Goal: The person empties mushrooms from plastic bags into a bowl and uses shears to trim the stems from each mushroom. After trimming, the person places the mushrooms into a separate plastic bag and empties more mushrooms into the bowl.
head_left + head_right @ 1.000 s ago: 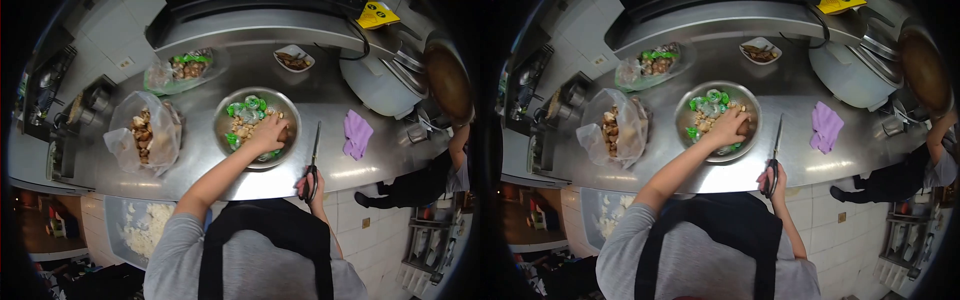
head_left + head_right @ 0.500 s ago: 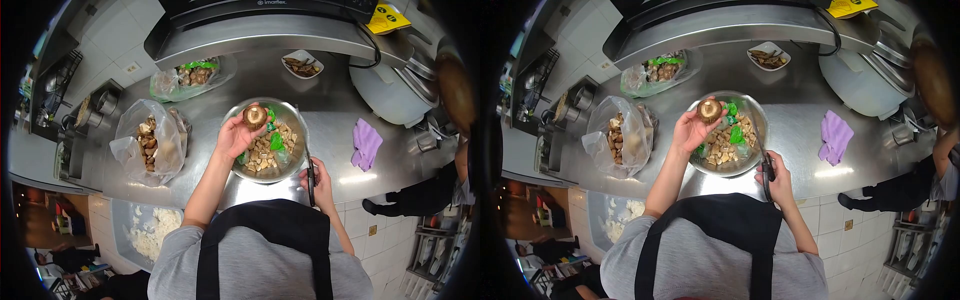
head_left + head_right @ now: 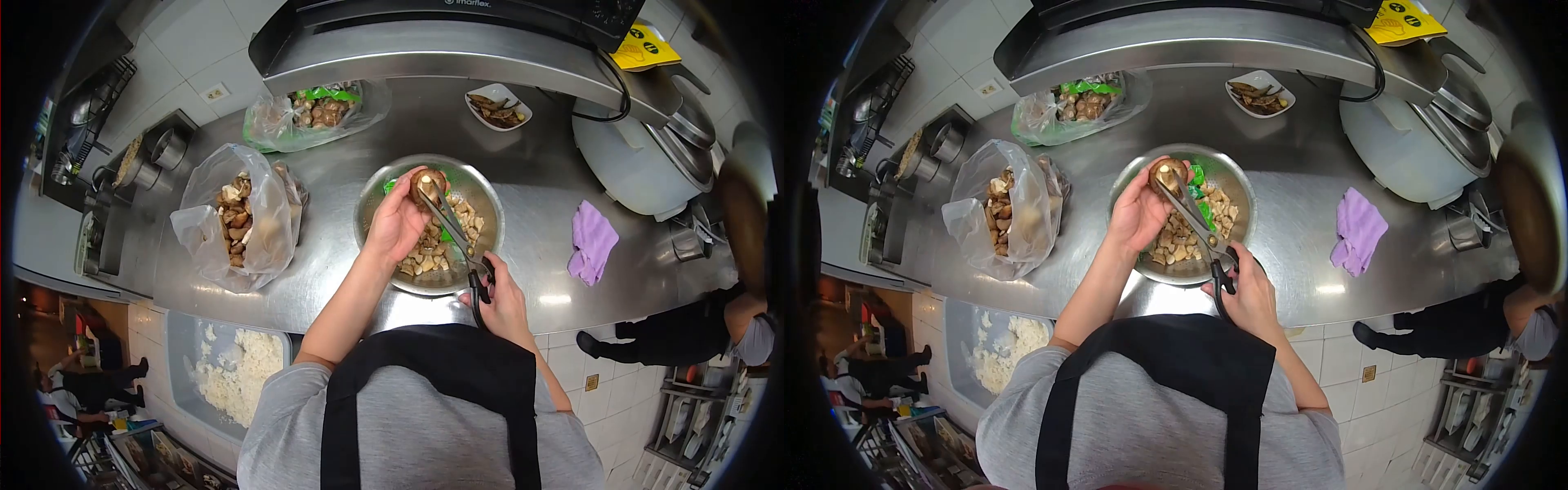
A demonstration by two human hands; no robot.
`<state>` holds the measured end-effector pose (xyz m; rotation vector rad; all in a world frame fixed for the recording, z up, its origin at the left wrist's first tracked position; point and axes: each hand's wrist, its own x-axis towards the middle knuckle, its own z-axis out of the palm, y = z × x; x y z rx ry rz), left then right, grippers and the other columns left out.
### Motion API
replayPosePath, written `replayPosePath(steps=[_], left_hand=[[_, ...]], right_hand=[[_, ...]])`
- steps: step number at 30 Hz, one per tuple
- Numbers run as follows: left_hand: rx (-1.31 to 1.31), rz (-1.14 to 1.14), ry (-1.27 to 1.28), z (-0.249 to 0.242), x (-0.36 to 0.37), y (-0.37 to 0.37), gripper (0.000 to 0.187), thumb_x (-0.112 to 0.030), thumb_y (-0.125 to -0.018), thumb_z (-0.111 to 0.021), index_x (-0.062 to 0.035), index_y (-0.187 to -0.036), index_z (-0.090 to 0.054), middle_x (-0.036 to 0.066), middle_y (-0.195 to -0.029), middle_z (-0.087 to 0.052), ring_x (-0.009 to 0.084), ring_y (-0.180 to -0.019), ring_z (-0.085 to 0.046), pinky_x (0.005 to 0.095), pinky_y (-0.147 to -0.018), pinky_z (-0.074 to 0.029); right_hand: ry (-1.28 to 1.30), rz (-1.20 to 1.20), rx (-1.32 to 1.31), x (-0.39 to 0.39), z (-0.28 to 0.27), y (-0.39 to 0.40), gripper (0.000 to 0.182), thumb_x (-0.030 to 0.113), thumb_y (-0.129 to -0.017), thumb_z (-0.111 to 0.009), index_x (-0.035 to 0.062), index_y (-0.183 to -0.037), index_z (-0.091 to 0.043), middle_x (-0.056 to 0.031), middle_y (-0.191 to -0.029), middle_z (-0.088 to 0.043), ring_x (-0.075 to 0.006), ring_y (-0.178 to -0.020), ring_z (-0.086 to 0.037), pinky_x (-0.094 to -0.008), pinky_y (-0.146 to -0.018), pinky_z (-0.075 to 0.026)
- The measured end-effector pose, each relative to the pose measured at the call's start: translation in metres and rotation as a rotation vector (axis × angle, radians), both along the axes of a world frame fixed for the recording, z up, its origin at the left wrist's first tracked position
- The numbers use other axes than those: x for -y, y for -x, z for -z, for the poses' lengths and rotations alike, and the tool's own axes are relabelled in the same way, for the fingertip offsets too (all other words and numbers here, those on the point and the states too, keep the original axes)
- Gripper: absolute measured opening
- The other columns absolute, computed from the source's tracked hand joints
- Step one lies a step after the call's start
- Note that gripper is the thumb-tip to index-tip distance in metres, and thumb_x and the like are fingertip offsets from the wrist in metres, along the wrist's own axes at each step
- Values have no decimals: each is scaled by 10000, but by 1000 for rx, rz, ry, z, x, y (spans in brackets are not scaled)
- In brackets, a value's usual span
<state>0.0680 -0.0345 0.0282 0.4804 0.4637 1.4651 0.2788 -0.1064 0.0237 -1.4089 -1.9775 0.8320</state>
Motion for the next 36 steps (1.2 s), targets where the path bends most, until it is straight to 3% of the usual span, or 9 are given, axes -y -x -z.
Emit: replayPosePath(steps=[6,12,18,21,26,28,32,34,36], left_hand=[[-336,-64,50,-14,4,-3,386,-256,-951,-373,-11,-1250,-391,170,-1200,-497,257,-1139,-483,363,-952,-408],[-295,-32,129,-9,3,2,384,-237,-953,-373,-2,-1256,-393,147,-1185,-507,236,-1103,-506,367,-938,-420],[-224,-76,184,-10,10,-5,388,-232,-960,-341,28,-1244,-392,150,-1168,-512,250,-1097,-507,389,-950,-415],[-270,-56,192,-9,14,-6,385,-242,-960,-344,36,-1221,-402,146,-1174,-507,253,-1085,-516,391,-955,-417],[-452,91,173,-6,14,15,423,-266,-921,-467,-10,-1243,-370,115,-1160,-496,173,-1034,-537,343,-844,-494],[-460,74,175,2,11,21,421,-292,-892,-523,-26,-1196,-404,106,-1134,-515,163,-1002,-557,307,-780,-526],[-436,153,141,7,9,32,438,-356,-910,-461,-48,-1216,-408,105,-1080,-565,200,-976,-592,288,-715,-555],[-470,127,167,9,9,33,426,-373,-906,-464,-60,-1191,-420,97,-1065,-573,183,-934,-605,271,-683,-552],[-517,104,187,9,9,33,431,-412,-848,-565,-74,-1085,-441,51,-1003,-565,129,-947,-569,253,-674,-520]], right_hand=[[-232,-106,277,-7,2,2,795,335,-710,-708,-69,-1264,-305,-195,-832,-579,-310,-755,-601,-392,-638,-482],[15,-209,554,-32,-5,-4,786,386,-793,-605,-97,-1286,-226,-224,-693,-574,-365,-639,-600,-436,-556,-475],[-87,-258,557,-38,-3,-14,545,361,-838,-554,-71,-1096,-348,-206,-600,-571,-379,-539,-586,-436,-463,-460],[-114,-247,538,-37,-2,-17,407,342,-842,-556,-16,-930,-382,-174,-541,-571,-339,-517,-598,-429,-440,-466],[-67,-409,147,-37,-9,-28,371,308,-835,-592,8,-1004,-452,-132,-535,-567,-277,-436,-574,-375,-388,-448],[885,-434,-319,-36,-18,-29,370,315,-860,-570,27,-1074,-477,-49,-507,-529,-149,-374,-517,-274,-340,-411],[1147,-511,-736,-28,-11,-31,462,377,-853,-570,28,-1140,-471,-3,-519,-505,-80,-371,-463,-206,-338,-388],[1125,-515,-726,-26,-9,-32,552,441,-826,-579,27,-1168,-449,-29,-538,-522,-87,-415,-502,-221,-369,-398],[659,-478,-144,-22,-22,-29,618,470,-801,-594,25,-1191,-415,-92,-559,-536,-180,-488,-570,-296,-450,-442]])
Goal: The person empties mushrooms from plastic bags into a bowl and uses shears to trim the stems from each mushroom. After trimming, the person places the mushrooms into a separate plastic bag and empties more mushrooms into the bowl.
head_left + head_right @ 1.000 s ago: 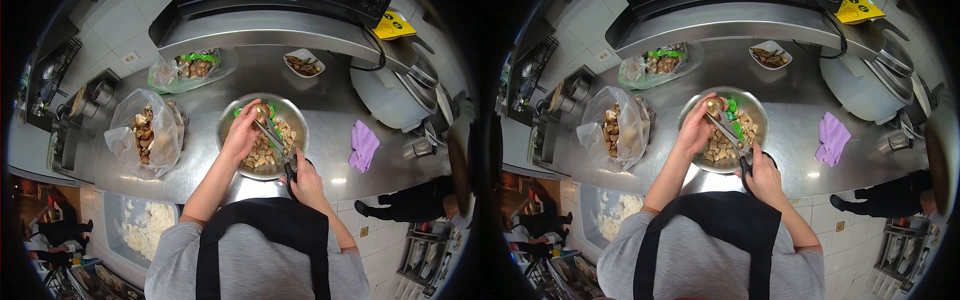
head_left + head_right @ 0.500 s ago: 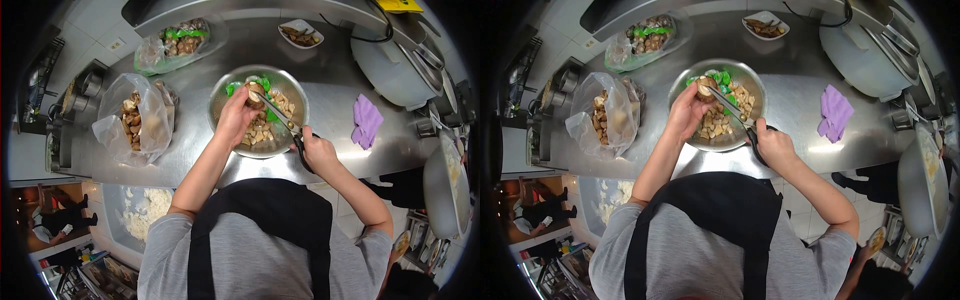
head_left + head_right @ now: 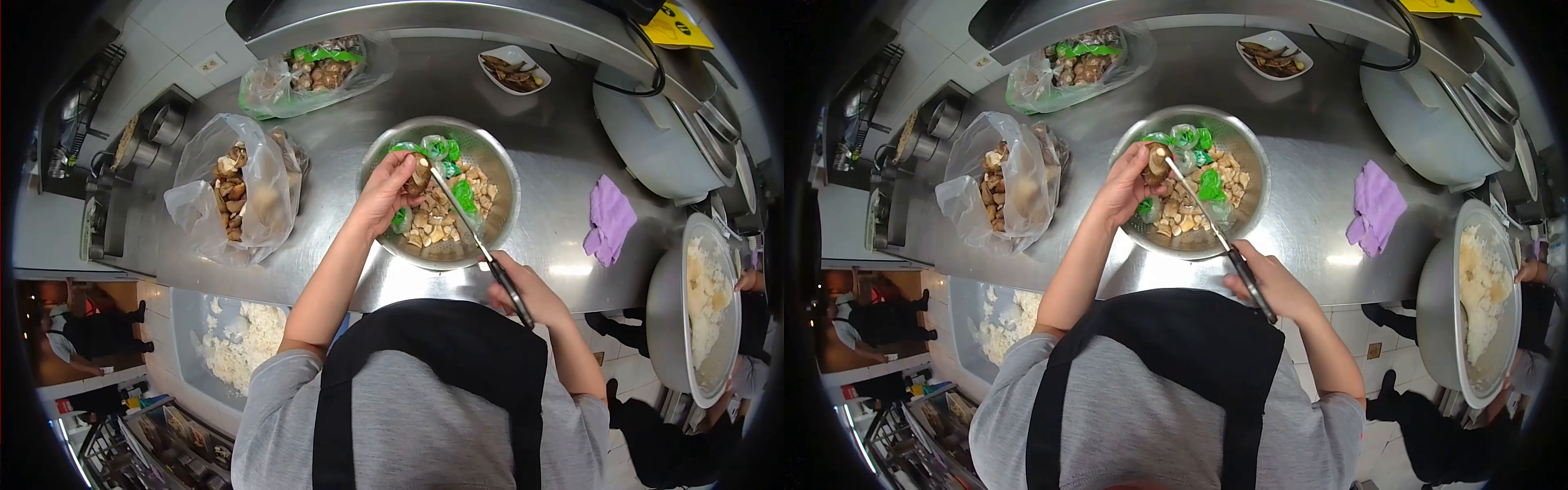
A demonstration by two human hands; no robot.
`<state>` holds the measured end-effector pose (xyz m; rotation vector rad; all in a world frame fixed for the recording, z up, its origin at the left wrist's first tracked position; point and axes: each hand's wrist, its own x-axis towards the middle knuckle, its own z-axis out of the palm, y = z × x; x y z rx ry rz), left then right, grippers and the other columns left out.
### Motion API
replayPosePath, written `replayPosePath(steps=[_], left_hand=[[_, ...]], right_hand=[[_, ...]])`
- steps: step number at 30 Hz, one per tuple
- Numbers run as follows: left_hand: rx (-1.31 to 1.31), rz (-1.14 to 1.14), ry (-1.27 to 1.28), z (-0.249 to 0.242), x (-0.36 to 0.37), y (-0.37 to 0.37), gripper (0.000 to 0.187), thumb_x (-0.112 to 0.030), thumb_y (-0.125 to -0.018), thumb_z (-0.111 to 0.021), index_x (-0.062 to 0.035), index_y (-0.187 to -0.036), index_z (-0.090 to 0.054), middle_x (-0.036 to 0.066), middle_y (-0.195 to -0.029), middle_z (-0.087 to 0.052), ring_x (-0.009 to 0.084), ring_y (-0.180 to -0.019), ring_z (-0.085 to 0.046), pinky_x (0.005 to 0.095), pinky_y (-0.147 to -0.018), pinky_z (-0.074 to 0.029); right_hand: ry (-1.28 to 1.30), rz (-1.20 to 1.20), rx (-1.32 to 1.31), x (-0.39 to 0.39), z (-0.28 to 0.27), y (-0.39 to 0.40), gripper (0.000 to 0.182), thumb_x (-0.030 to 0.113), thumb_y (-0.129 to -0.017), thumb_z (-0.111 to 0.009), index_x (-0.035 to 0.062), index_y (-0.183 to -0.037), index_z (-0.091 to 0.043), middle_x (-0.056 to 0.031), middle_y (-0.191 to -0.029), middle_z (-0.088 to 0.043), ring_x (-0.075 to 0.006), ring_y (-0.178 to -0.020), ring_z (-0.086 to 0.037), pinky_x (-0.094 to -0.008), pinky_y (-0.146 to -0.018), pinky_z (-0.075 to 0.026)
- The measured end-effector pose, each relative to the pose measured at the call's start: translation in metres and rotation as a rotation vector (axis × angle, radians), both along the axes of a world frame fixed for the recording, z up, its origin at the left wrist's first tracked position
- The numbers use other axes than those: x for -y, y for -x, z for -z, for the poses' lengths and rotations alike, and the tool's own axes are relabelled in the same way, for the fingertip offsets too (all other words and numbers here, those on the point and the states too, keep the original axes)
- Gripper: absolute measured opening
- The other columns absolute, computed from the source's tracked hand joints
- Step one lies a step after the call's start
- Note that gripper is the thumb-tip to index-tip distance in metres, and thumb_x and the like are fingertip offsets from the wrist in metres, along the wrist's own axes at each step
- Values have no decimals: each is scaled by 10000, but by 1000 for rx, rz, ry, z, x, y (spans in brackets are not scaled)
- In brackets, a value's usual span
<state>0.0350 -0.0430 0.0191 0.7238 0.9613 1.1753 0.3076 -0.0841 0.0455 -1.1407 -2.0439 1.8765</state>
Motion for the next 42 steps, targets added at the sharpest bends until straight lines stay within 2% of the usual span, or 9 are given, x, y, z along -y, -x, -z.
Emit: replayPosePath(steps=[1,6,9,14,19,22,27,36,42], left_hand=[[-29,-13,10,2,0,-1,441,-426,-837,-577,-85,-1080,-438,34,-985,-554,117,-920,-555,259,-685,-498],[-109,-58,-20,0,2,-18,455,-436,-815,-608,-108,-1078,-432,11,-980,-530,97,-870,-518,278,-717,-448],[-44,-35,-21,-2,1,-16,418,-380,-843,-589,-89,-1103,-440,44,-1020,-532,117,-876,-549,288,-709,-483],[284,-46,67,-2,2,-12,421,-349,-883,-525,-67,-1187,-450,64,-1118,-550,151,-951,-569,270,-687,-533],[294,-93,34,19,-1,1,360,-270,-898,-517,-39,-1171,-471,82,-1112,-556,173,-969,-571,275,-755,-531],[311,-161,19,14,-1,1,352,-221,-885,-542,-29,-1172,-468,77,-1103,-561,164,-973,-570,270,-772,-517],[227,-179,-4,-1,2,-9,349,-124,-854,-572,-39,-1177,-468,72,-1082,-564,129,-947,-566,261,-761,-501],[-60,-154,-105,-19,8,-18,311,-33,-783,-643,-31,-1056,-494,64,-980,-559,115,-839,-594,244,-739,-503],[-76,-63,-130,-22,13,-24,280,-20,-778,-647,-32,-1020,-507,56,-966,-538,107,-807,-600,225,-691,-512]], right_hand=[[-281,-1,162,4,-4,5,629,465,-788,-606,28,-1188,-395,-145,-591,-551,-293,-567,-603,-365,-544,-458],[-402,86,287,14,1,15,580,453,-801,-594,20,-1140,-409,-184,-617,-565,-363,-629,-606,-390,-598,-464],[-301,144,65,10,11,14,557,455,-804,-592,22,-1120,-441,-140,-573,-548,-270,-517,-587,-325,-508,-457],[369,152,-464,7,13,10,691,628,-792,-487,18,-1118,-485,3,-519,-475,-49,-388,-414,-171,-360,-316],[551,43,-526,5,17,-4,975,797,-692,-362,43,-1307,-310,-83,-711,-557,-109,-548,-520,-223,-471,-410],[396,69,-353,7,12,-13,981,799,-673,-392,68,-1320,-292,-74,-718,-564,-118,-557,-532,-222,-468,-409],[173,45,8,4,-6,-14,628,423,-825,-582,53,-1256,-312,-63,-675,-581,-116,-528,-545,-248,-498,-438],[-65,48,-52,12,-7,-15,657,428,-822,-574,51,-1291,-310,-75,-757,-578,-217,-703,-586,-317,-660,-452],[-58,42,-63,12,-5,-15,773,520,-772,-588,55,-1326,-316,-64,-846,-559,-157,-723,-553,-269,-649,-447]])
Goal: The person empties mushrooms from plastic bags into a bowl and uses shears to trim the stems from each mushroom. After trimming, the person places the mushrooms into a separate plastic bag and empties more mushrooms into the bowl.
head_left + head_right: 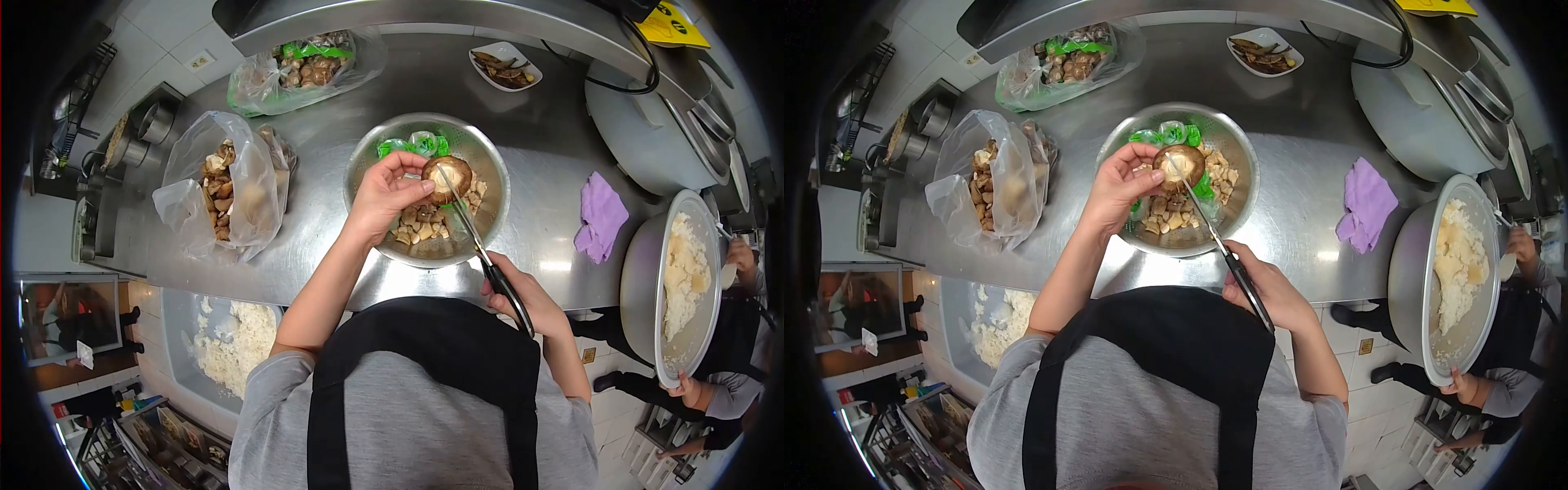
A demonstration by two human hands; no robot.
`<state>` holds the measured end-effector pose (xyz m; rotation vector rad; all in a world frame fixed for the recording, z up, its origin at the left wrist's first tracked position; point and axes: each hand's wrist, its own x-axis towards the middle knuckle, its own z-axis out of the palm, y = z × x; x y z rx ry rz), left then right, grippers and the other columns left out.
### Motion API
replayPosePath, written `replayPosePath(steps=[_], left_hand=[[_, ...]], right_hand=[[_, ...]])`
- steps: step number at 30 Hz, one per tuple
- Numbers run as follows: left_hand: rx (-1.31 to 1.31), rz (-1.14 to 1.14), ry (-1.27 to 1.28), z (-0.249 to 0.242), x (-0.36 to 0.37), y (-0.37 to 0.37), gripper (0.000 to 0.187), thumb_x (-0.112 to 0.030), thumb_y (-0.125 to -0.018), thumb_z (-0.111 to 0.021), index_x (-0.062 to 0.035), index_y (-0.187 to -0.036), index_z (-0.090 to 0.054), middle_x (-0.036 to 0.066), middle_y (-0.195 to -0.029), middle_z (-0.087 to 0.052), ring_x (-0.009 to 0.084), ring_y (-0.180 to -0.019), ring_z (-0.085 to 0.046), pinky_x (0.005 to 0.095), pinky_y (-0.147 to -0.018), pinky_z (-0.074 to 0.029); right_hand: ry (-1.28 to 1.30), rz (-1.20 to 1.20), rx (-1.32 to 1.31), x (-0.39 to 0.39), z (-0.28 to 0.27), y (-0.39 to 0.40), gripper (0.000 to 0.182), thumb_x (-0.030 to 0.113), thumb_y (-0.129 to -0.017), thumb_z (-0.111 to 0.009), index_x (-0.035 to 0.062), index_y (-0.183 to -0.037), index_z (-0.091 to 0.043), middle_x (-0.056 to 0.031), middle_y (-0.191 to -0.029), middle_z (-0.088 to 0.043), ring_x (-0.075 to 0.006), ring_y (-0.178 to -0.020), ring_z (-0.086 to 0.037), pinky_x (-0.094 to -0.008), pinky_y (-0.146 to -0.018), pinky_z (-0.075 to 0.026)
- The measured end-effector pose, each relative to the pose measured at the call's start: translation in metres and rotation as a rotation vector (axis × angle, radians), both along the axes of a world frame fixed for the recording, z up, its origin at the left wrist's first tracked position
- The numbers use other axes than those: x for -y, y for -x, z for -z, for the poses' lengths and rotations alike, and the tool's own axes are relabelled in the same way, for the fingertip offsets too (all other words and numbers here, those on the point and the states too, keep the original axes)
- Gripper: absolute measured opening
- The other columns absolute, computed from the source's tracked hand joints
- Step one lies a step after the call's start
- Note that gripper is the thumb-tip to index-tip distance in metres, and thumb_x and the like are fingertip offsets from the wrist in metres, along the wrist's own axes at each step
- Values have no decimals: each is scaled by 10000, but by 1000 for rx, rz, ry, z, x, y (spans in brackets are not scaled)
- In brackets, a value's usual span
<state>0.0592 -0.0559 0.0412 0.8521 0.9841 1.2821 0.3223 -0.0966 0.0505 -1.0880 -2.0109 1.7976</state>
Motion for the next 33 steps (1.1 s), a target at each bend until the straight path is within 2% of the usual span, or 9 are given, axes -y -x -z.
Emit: replayPosePath(steps=[13,15,17,20,22,23,25,29,33], left_hand=[[30,-7,-8,-2,9,-6,238,4,-776,-643,-16,-976,-517,59,-938,-550,115,-768,-615,225,-681,-524],[47,-16,2,-1,8,-6,251,17,-766,-649,-15,-977,-516,55,-928,-554,110,-769,-613,213,-668,-521],[65,-23,10,3,8,-6,266,31,-756,-655,-14,-978,-516,52,-919,-558,106,-770,-612,202,-654,-519],[-24,-10,-37,12,7,-6,250,-148,-836,-610,-23,-1026,-505,61,-957,-547,139,-866,-597,291,-727,-517],[319,-116,-1,18,2,-10,455,-419,-887,-470,-34,-1129,-474,114,-1063,-530,223,-1019,-546,416,-885,-443],[320,-120,-1,14,1,-11,455,-419,-887,-470,-34,-1129,-474,114,-1063,-530,223,-1019,-546,416,-885,-443],[736,22,237,1,0,-13,666,-586,-867,-319,-41,-1238,-416,176,-1217,-468,321,-1152,-453,509,-993,-312],[976,130,291,13,-2,-12,733,-584,-867,-309,-13,-1326,-330,228,-1365,-311,424,-1254,-300,587,-1010,-235],[1017,91,334,23,0,-6,715,-599,-850,-354,-28,-1275,-409,219,-1308,-392,395,-1195,-395,567,-983,-301]], right_hand=[[4,63,-61,2,-2,7,767,571,-771,-558,51,-1295,-350,-50,-765,-525,-142,-644,-540,-261,-585,-438],[-62,65,-41,1,-2,7,593,411,-811,-596,45,-1232,-397,-76,-698,-550,-210,-627,-560,-315,-602,-437],[-61,86,-34,2,-4,9,575,400,-808,-606,39,-1213,-413,-74,-654,-536,-205,-591,-549,-316,-574,-425],[-69,114,-8,2,-4,10,553,388,-800,-623,32,-1181,-438,-76,-576,-500,-196,-530,-527,-317,-527,-398],[-75,117,10,1,0,11,549,388,-795,-631,30,-1168,-446,-80,-540,-477,-192,-507,-516,-318,-508,-384],[-120,112,24,1,4,11,557,402,-784,-639,26,-1154,-458,-85,-525,-460,-190,-492,-503,-316,-497,-374],[-167,101,38,0,4,13,566,415,-773,-647,23,-1141,-471,-91,-510,-442,-188,-478,-489,-314,-486,-363],[-141,125,151,2,-7,18,550,387,-738,-693,15,-1100,-513,-82,-504,-421,-156,-456,-428,-293,-468,-340],[-24,158,82,1,-5,13,539,306,-709,-742,1,-1096,-525,-27,-510,-429,-87,-465,-382,-252,-459,-310]])
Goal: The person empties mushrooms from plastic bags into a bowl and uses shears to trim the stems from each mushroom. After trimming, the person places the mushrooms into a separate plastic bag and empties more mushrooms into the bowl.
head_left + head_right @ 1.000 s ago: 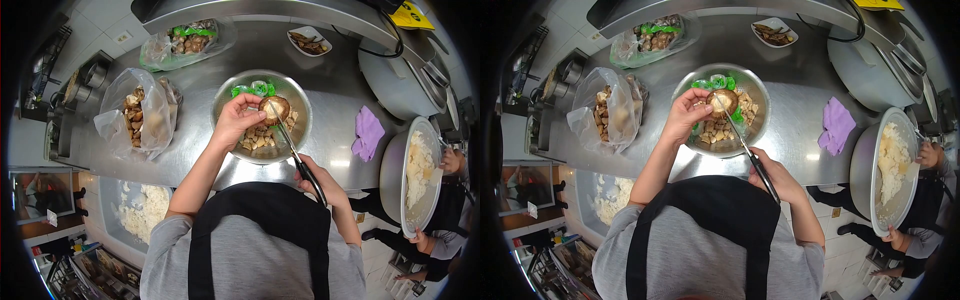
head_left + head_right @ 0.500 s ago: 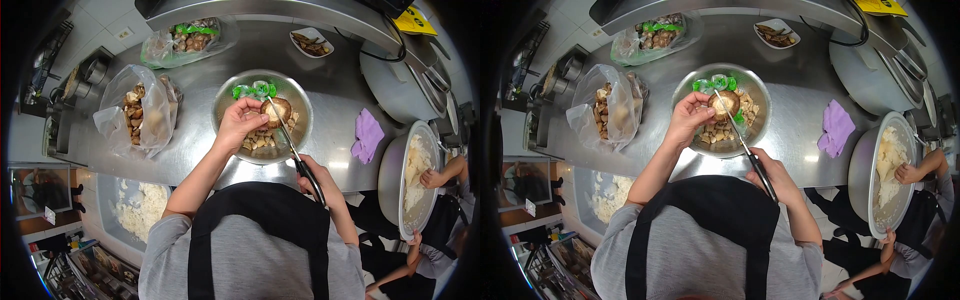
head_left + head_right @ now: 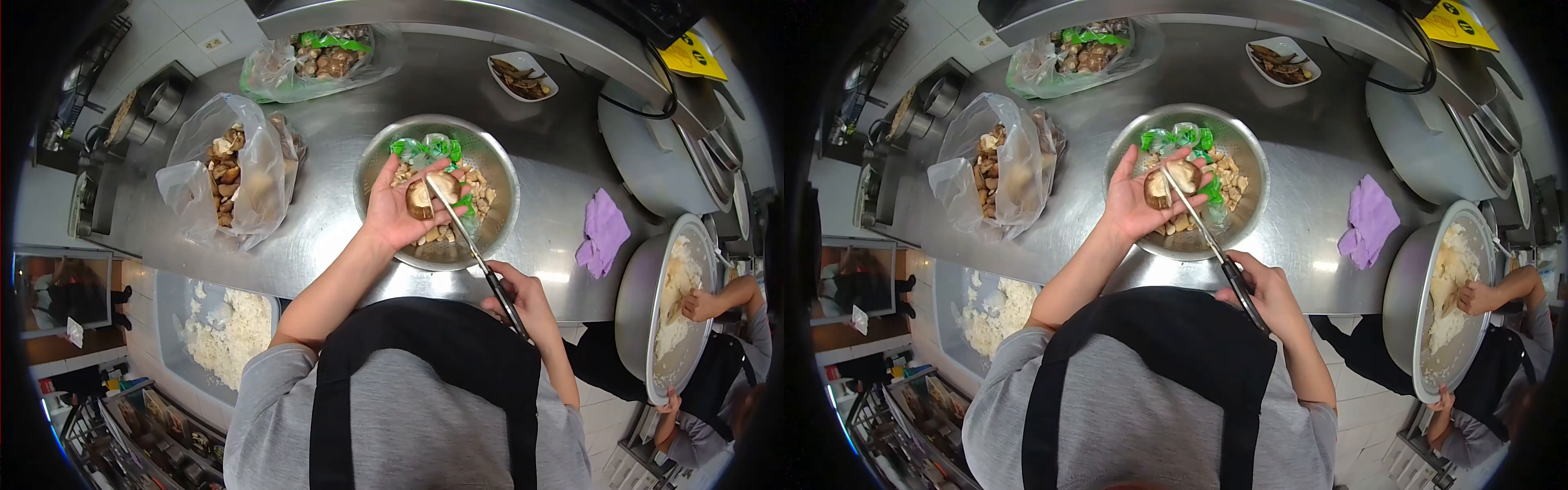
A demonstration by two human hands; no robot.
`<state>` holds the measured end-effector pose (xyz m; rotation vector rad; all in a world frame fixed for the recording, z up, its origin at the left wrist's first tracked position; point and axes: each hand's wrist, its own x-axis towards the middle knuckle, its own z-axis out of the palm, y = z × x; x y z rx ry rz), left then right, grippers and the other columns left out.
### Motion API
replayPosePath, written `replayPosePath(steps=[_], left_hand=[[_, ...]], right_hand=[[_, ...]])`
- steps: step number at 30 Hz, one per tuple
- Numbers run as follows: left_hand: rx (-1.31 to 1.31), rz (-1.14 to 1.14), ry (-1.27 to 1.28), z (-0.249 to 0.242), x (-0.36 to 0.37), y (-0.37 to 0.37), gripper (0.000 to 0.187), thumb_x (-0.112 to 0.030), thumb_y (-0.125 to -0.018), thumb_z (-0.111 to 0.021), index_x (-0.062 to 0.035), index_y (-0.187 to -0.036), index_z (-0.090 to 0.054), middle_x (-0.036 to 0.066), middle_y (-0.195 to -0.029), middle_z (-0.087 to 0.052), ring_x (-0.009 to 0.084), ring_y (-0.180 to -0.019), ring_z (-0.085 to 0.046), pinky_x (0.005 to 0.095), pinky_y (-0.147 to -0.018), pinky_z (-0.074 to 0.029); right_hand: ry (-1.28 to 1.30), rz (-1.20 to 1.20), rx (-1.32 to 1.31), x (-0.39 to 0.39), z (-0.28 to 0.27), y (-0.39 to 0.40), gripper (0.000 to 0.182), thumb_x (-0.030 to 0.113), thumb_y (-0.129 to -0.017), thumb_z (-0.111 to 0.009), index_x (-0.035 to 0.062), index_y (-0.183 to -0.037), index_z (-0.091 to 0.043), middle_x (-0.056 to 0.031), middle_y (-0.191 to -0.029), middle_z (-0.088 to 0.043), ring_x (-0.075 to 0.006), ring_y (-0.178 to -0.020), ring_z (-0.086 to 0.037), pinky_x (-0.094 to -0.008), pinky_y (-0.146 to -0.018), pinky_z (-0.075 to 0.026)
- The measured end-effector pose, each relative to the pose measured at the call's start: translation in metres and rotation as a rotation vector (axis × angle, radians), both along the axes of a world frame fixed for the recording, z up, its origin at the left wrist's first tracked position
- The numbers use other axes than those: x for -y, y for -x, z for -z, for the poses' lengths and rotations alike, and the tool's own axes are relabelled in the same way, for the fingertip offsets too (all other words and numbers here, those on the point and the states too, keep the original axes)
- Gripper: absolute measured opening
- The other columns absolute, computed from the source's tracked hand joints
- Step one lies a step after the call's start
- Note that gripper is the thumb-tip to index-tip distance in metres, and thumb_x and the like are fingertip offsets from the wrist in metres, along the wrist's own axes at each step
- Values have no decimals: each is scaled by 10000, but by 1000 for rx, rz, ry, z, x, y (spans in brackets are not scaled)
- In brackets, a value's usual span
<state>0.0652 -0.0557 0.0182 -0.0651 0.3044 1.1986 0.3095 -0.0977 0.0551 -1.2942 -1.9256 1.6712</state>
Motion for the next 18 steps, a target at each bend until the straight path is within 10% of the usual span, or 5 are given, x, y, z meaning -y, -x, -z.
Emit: replayPosePath(steps=[7,9,11,15,18], left_hand=[[-43,-269,-48,-31,14,56,638,-526,-872,-352,-14,-1248,-419,197,-1256,-431,361,-1138,-441,525,-945,-362],[-262,-502,-172,-61,19,83,583,-498,-883,-335,-15,-1184,-463,186,-1161,-502,340,-1068,-494,476,-887,-431],[-393,-464,-721,-71,28,151,538,-430,-887,-334,-14,-1212,-438,181,-1189,-480,321,-1096,-460,454,-890,-416],[-1354,-1550,-370,-97,35,198,456,-364,-919,-330,-35,-1203,-467,142,-1128,-508,227,-1025,-491,341,-864,-418],[-2503,-1222,-30,-22,45,274,440,-348,-918,-400,-44,-1229,-469,195,-1251,-450,301,-1087,-466,373,-923,-366]], right_hand=[[150,148,-260,0,12,-9,720,331,-646,-790,16,-1207,-467,18,-595,-485,-46,-448,-442,-197,-403,-325],[68,189,-249,1,16,-10,819,545,-650,-709,9,-1214,-454,21,-588,-442,-62,-411,-442,-190,-364,-307],[58,191,-253,0,18,-9,834,576,-655,-686,4,-1214,-452,23,-586,-438,-61,-401,-433,-190,-363,-305],[66,231,-263,1,26,-16,798,536,-676,-697,4,-1217,-450,23,-590,-442,-62,-407,-438,-191,-367,-309],[112,259,-325,-1,29,-14,647,305,-712,-746,-8,-1203,-463,35,-579,-468,-46,-424,-439,-186,-373,-310]])
